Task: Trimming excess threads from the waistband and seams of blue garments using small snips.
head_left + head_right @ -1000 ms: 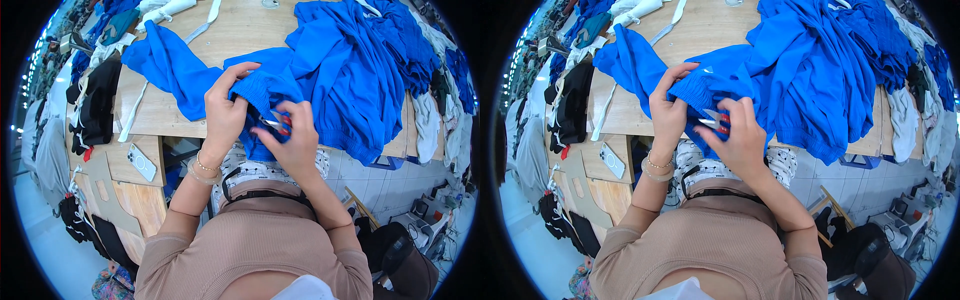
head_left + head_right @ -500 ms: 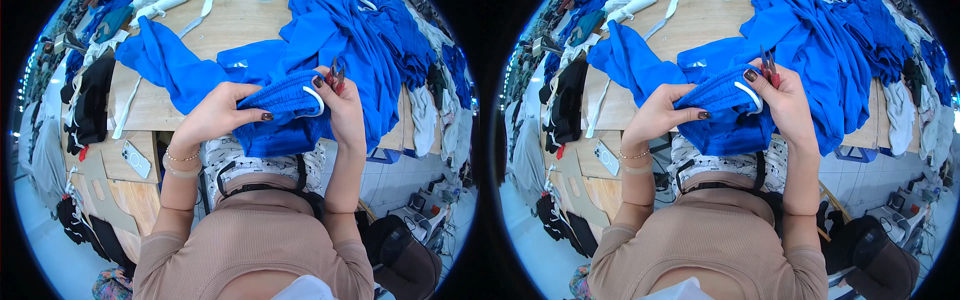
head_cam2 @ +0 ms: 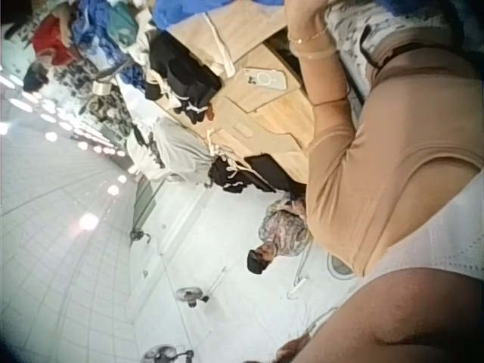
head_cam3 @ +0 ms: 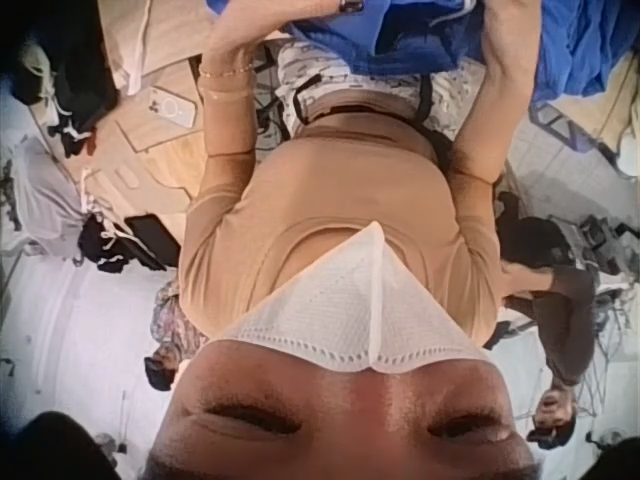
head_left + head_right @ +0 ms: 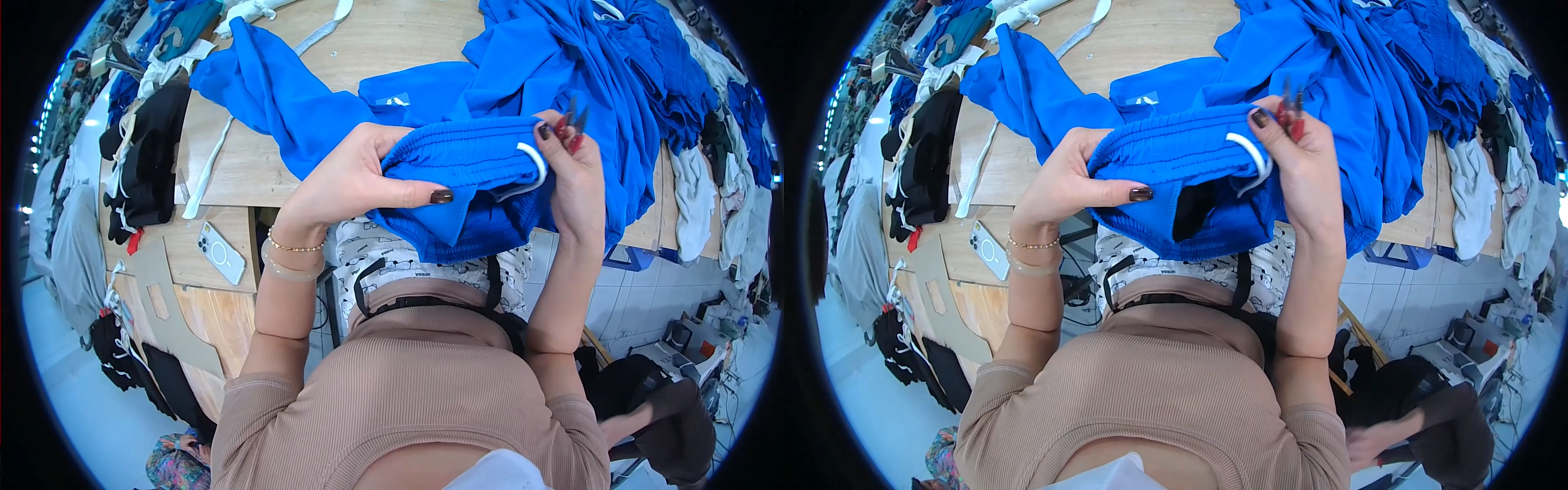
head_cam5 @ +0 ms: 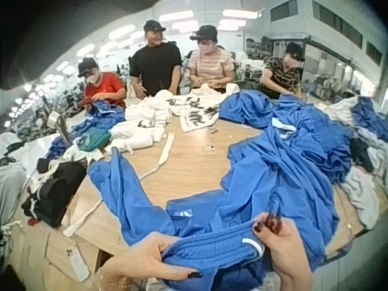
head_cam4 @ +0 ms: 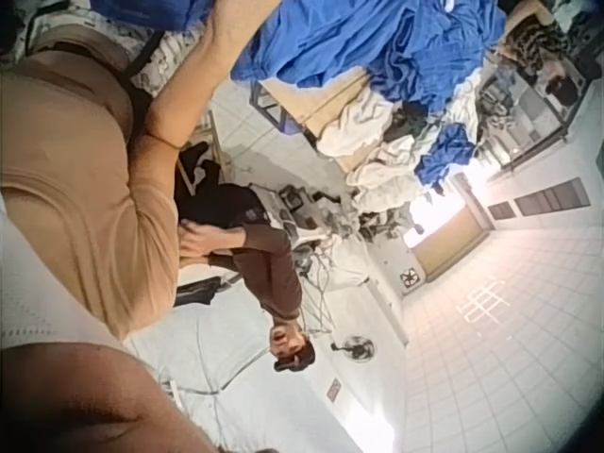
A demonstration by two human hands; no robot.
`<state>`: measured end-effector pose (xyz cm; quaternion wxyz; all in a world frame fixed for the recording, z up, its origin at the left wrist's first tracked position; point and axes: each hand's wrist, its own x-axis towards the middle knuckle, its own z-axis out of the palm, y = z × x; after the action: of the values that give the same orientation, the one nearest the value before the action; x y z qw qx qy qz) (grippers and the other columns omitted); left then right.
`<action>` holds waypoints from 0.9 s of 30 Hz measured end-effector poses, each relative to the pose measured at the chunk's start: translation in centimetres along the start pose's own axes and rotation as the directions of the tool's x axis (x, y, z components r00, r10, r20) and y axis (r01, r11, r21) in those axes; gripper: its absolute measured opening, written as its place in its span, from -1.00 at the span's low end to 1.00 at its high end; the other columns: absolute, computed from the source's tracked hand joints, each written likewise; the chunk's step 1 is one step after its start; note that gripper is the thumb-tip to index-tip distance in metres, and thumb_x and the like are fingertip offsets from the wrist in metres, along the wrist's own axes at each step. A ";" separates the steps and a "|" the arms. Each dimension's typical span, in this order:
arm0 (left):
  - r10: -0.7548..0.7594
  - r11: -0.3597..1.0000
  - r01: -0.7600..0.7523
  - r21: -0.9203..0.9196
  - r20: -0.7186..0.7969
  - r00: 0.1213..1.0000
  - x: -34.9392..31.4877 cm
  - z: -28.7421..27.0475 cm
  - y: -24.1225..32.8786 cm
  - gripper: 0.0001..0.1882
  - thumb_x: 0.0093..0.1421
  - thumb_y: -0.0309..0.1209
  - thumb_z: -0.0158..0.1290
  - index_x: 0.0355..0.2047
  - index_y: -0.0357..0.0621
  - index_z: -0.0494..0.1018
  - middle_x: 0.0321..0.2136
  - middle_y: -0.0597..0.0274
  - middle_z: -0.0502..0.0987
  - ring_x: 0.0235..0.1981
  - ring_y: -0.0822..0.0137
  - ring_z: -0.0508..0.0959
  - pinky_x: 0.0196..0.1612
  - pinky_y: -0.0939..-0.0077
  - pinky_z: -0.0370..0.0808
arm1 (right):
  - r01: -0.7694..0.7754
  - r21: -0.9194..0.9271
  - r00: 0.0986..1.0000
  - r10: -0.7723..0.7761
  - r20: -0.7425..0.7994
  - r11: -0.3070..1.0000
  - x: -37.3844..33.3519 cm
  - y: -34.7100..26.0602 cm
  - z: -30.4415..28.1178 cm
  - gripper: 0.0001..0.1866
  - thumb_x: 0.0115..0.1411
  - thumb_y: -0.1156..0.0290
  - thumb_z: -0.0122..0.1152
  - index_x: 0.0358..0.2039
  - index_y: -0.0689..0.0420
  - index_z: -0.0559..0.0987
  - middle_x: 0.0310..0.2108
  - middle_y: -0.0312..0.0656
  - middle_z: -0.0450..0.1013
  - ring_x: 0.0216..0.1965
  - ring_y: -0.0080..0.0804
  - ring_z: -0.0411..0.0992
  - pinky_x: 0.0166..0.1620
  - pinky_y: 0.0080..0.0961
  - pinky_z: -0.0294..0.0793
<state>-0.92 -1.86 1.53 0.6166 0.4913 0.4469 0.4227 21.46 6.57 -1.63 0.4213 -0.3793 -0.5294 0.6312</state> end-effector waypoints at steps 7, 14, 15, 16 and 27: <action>0.004 0.994 -0.002 0.112 -0.022 1.000 0.8 -0.1 -1.0 -0.79 0.15 -0.40 0.09 -0.40 -0.38 0.53 -0.50 0.43 0.49 -0.43 0.66 0.36 -0.37 0.77 0.34 | -0.064 0.075 0.991 0.055 0.122 0.995 -0.1 0.1 1.6 -0.85 0.17 0.44 0.15 -0.28 0.24 0.52 -0.48 -0.42 0.41 -0.45 -0.75 0.28 -0.36 -0.80 0.22; -0.056 0.998 0.058 0.029 -0.053 0.997 1.3 0.3 -1.1 -0.80 0.16 -0.43 0.09 -0.36 -0.38 0.54 -0.52 0.45 0.50 -0.48 0.69 0.36 -0.41 0.78 0.35 | -0.045 0.024 0.992 0.042 0.116 0.999 0.3 0.7 2.4 -0.88 0.18 0.46 0.13 -0.27 0.19 0.48 -0.47 -0.40 0.42 -0.45 -0.74 0.30 -0.37 -0.82 0.23; -0.056 0.998 0.058 0.029 -0.054 0.997 1.3 0.3 -1.2 -0.80 0.16 -0.43 0.09 -0.36 -0.38 0.54 -0.52 0.45 0.50 -0.48 0.69 0.36 -0.41 0.78 0.35 | -0.045 0.024 0.992 0.042 0.117 0.999 0.2 0.5 2.4 -0.88 0.18 0.46 0.13 -0.27 0.19 0.48 -0.47 -0.40 0.42 -0.45 -0.74 0.30 -0.37 -0.82 0.23; -0.036 0.998 0.039 0.043 -0.064 0.997 1.2 0.4 -1.2 -0.81 0.17 -0.43 0.08 -0.36 -0.37 0.54 -0.52 0.45 0.49 -0.49 0.70 0.35 -0.43 0.78 0.34 | -0.037 -0.070 0.997 0.041 0.058 0.997 0.1 0.1 2.5 -0.88 0.19 0.45 0.13 -0.28 0.19 0.48 -0.49 -0.41 0.40 -0.49 -0.76 0.27 -0.41 -0.83 0.20; 0.066 0.984 -0.043 0.174 -0.131 0.989 1.4 1.2 -1.1 -0.80 0.18 -0.43 0.06 -0.34 -0.38 0.54 -0.52 0.44 0.48 -0.47 0.71 0.34 -0.46 0.80 0.30 | -0.053 -0.051 0.997 0.055 0.044 0.997 -5.7 -2.7 3.7 -0.74 0.24 0.44 0.02 -0.08 0.23 0.47 -0.62 -0.44 0.30 -0.64 -0.81 0.12 -0.59 -0.82 -0.02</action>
<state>0.62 -0.93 0.42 0.5282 0.5243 0.5091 0.4323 20.46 0.18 1.74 0.3823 -0.3892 -0.5438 0.6377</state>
